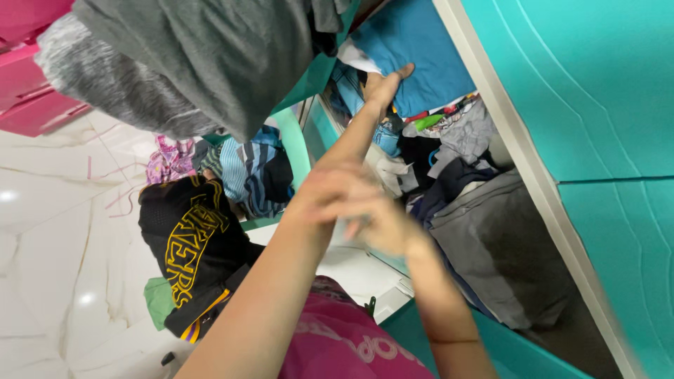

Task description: The person organizes various clothing items by folding them and placing them into the drawers of a plastic storage unit.

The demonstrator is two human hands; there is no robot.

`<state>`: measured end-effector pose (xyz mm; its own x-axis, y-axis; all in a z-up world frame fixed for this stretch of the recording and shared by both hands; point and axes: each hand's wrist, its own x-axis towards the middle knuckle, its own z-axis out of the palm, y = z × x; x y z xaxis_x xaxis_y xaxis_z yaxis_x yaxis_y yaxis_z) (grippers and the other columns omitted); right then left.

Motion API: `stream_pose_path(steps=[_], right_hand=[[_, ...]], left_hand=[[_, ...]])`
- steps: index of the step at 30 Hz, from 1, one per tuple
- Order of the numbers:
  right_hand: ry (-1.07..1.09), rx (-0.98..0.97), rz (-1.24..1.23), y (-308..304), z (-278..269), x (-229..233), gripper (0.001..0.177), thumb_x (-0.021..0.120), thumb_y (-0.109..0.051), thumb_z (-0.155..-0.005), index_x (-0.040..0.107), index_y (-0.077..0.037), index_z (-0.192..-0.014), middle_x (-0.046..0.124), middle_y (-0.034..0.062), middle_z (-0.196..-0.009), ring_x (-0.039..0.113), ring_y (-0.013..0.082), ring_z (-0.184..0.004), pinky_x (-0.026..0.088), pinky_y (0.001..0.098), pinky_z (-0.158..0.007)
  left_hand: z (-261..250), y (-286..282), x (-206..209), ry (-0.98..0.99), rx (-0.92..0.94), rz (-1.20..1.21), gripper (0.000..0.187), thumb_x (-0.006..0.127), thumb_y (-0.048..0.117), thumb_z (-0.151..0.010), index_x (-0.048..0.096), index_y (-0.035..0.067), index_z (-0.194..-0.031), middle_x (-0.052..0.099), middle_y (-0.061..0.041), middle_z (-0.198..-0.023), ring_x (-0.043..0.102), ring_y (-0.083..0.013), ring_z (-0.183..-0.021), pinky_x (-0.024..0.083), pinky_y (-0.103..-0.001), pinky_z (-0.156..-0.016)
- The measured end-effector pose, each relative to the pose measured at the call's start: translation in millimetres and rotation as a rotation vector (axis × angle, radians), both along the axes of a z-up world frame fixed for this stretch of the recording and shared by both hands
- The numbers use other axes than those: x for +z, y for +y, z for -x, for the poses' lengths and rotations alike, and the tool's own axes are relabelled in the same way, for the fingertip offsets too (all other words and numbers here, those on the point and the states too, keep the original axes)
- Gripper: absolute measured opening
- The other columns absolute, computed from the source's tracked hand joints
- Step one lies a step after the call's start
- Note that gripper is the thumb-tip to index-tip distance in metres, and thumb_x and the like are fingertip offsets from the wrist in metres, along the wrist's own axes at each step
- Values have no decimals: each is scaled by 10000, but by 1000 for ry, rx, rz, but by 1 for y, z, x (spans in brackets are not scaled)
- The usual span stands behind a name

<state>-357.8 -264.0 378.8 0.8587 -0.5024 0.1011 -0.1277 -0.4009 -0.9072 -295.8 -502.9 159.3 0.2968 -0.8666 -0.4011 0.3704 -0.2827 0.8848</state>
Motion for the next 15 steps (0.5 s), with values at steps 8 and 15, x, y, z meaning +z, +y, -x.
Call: stream_pose_path(steps=[8, 15], right_hand=[[-561, -1292, -800, -244, 177, -206, 454, 724, -365, -961, 590, -79, -1288, 594, 50, -1263, 557, 161, -1146, 481, 406, -962], [-804, -1303, -1069, -327, 230, -298, 582, 688, -434, -916, 482, -129, -1367, 522, 50, -1350, 500, 204, -1222, 428, 459, -999]], left_hand=[[-5, -26, 6, -278, -183, -270, 1154, 826, 710, -804, 269, 11, -1535, 131, -226, -1613, 151, -410, -1455, 261, -487, -1127], [3, -18, -15, 557, -357, 23, 1337, 859, 703, -505, 380, 18, -1549, 535, -176, -1490, 565, -295, -1311, 463, -411, -1058]])
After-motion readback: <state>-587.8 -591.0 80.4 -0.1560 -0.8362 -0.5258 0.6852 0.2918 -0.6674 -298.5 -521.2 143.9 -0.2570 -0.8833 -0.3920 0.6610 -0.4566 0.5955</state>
